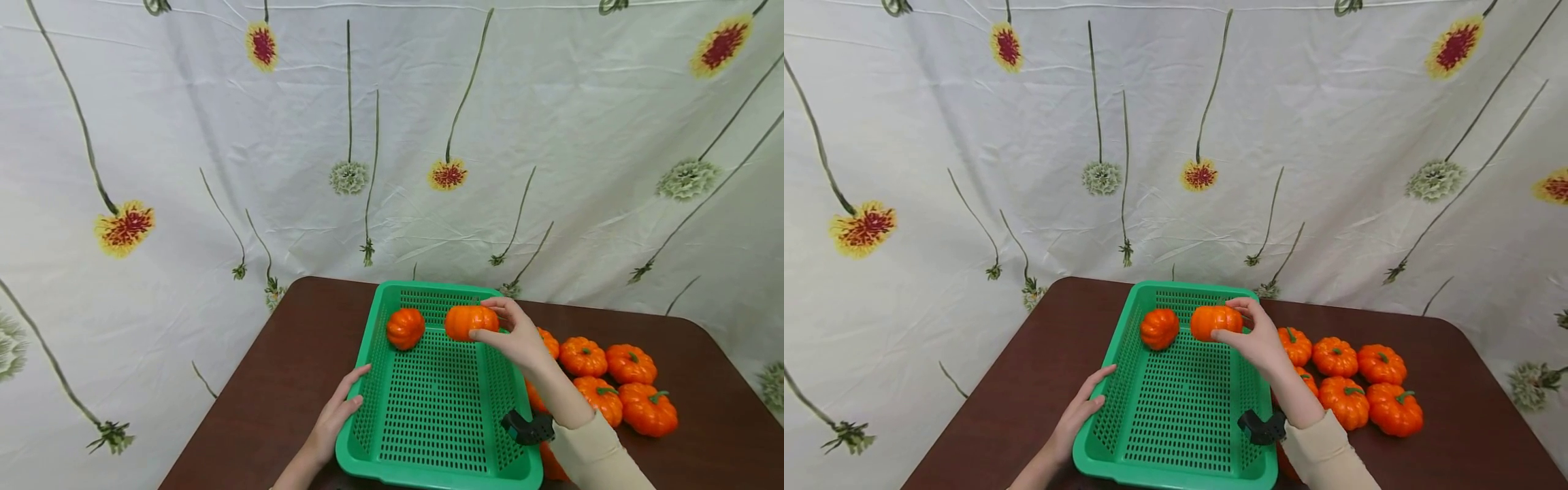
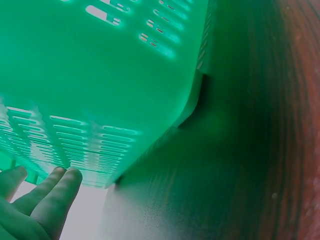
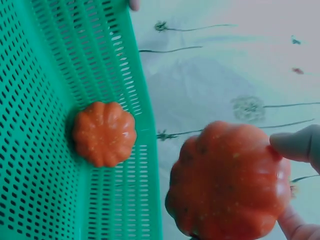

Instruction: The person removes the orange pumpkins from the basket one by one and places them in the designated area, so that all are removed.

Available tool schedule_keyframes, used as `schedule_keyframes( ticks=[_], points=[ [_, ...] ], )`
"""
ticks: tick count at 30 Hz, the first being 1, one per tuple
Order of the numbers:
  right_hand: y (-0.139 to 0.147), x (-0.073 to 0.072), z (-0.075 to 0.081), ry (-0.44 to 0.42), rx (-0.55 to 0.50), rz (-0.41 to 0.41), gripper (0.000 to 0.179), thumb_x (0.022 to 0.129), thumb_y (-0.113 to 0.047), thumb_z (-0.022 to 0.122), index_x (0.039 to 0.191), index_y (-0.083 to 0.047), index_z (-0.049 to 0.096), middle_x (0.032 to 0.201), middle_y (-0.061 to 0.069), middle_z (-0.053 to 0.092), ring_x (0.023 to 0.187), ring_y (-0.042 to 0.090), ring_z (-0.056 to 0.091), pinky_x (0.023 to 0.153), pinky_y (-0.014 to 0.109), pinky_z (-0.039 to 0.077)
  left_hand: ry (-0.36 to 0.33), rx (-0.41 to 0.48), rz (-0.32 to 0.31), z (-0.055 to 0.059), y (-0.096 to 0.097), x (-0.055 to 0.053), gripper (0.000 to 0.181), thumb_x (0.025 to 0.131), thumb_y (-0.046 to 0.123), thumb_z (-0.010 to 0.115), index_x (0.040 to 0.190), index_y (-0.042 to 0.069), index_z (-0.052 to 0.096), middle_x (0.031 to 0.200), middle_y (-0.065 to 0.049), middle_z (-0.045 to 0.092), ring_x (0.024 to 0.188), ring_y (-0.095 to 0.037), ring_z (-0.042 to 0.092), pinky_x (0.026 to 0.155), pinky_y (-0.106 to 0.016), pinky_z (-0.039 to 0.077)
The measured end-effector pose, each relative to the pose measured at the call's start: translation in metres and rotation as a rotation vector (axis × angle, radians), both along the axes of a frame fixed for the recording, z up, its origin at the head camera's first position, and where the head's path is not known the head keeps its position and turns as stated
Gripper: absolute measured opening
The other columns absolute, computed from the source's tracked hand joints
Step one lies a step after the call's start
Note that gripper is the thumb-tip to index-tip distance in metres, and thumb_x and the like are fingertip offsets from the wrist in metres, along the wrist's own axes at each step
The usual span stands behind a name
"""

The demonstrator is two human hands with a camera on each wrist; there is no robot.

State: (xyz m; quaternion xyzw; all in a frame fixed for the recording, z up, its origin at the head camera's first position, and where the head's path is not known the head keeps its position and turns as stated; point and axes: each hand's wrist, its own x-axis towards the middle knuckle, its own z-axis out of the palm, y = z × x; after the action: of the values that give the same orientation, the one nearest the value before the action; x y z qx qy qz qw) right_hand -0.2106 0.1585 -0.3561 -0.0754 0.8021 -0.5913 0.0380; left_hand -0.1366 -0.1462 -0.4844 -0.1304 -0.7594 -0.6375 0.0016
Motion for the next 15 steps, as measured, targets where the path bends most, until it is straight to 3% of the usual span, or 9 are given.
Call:
schedule_keyframes(
  ticks=[4,9,15],
  points=[
    [0.011,0.017,0.004,0.055,-0.006,-0.034,0.056,0.081,-0.011,0.073,0.128,-0.004,0.044,0.136,0.016,0.040,0.120,0.033,0.042,0.082,0.038,0.047,-0.006,0.008,0.002,0.000,0.001,0.000,0.045,0.101,0.022,0.035,0.145,0.014,0.036,0.150,-0.009,0.028,0.135,-0.026,0.021,0.097,-0.057,0.026],
    [0.025,0.037,0.004,0.130,-0.045,-0.069,0.056,0.081,-0.007,0.073,0.127,-0.003,0.042,0.133,0.012,0.042,0.119,0.028,0.043,0.083,0.027,0.047,-0.034,0.042,0.048,0.001,0.004,0.000,0.044,0.099,0.021,0.038,0.143,0.017,0.041,0.149,-0.002,0.032,0.134,-0.016,0.025,0.098,-0.055,0.026],
    [0.043,0.057,-0.001,0.219,-0.097,-0.126,0.061,0.081,-0.002,0.072,0.131,-0.002,0.037,0.136,0.009,0.035,0.116,0.010,0.042,0.080,0.017,0.047,-0.014,0.027,0.033,0.003,0.003,0.000,0.044,0.100,0.020,0.037,0.143,0.015,0.039,0.149,-0.008,0.030,0.135,-0.027,0.022,0.097,-0.057,0.026]
  ],
)
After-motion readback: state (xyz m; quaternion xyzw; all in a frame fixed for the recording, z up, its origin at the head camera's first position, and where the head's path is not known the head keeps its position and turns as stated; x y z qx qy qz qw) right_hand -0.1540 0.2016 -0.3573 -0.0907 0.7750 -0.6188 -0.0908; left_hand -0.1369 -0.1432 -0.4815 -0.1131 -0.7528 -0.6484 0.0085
